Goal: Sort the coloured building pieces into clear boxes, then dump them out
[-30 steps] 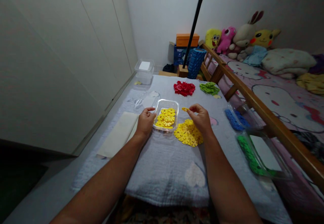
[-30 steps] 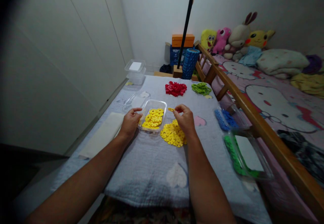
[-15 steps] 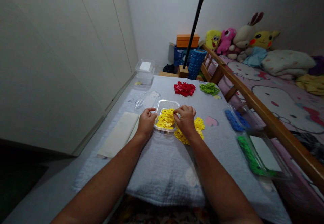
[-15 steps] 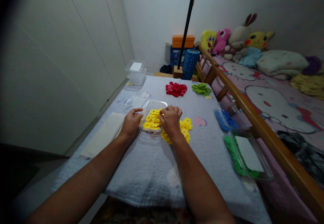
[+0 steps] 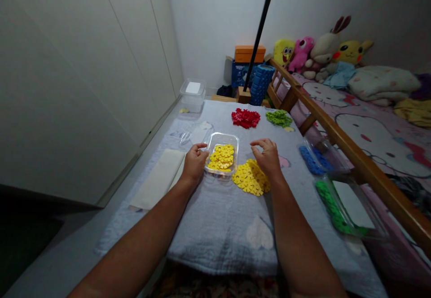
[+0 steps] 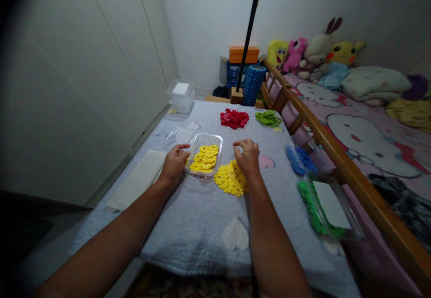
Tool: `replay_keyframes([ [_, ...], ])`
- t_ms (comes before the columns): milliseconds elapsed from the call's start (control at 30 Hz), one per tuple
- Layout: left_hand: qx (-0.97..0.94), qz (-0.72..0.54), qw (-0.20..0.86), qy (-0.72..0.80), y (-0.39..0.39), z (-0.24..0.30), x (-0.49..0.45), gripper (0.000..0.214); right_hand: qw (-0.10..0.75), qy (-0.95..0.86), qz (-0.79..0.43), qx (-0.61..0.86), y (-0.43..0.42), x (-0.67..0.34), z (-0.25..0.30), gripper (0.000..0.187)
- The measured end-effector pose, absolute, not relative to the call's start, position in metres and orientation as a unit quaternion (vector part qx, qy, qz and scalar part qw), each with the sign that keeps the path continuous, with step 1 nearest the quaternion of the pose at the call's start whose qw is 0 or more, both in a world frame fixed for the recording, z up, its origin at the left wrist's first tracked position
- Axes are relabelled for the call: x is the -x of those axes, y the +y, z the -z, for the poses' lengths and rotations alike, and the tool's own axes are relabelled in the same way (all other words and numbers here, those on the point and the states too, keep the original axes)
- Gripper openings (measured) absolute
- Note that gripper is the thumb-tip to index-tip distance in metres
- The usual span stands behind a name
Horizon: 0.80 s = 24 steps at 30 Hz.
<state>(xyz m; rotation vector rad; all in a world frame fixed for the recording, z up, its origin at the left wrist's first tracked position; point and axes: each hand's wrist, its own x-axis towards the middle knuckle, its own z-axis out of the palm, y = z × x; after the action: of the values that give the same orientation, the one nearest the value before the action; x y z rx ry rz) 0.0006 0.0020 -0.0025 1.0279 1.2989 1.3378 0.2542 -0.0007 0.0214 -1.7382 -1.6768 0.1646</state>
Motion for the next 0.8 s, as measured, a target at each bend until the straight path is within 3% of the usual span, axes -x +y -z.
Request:
replay_keyframes([
  [200, -0.431, -0.548, 0.477, 0.535, 0.002, 0.003, 0.0, 0.041, 0.186, -0.662, -0.147, 0.711, -0.005, -0.282, -0.015, 0.012],
  [333, -0.431, -0.549, 0.477, 0.535, 0.003, 0.004, 0.001, 0.042, 0.146, -0.68, -0.142, 0.704, -0.007, -0.282, -0.012, 0.006],
  [533, -0.429, -0.549, 0.478, 0.535, 0.003, 0.005, 0.0, 0.041, 0.185, -0.674, -0.16, 0.697, -0.006, -0.282, -0.012, 0.004],
  [800, -0.429, -0.546, 0.479, 0.538, 0.002, 0.002, 0.0, 0.042, 0.28, -0.618, -0.337, 0.652, -0.008, -0.28, -0.019, 0.006],
])
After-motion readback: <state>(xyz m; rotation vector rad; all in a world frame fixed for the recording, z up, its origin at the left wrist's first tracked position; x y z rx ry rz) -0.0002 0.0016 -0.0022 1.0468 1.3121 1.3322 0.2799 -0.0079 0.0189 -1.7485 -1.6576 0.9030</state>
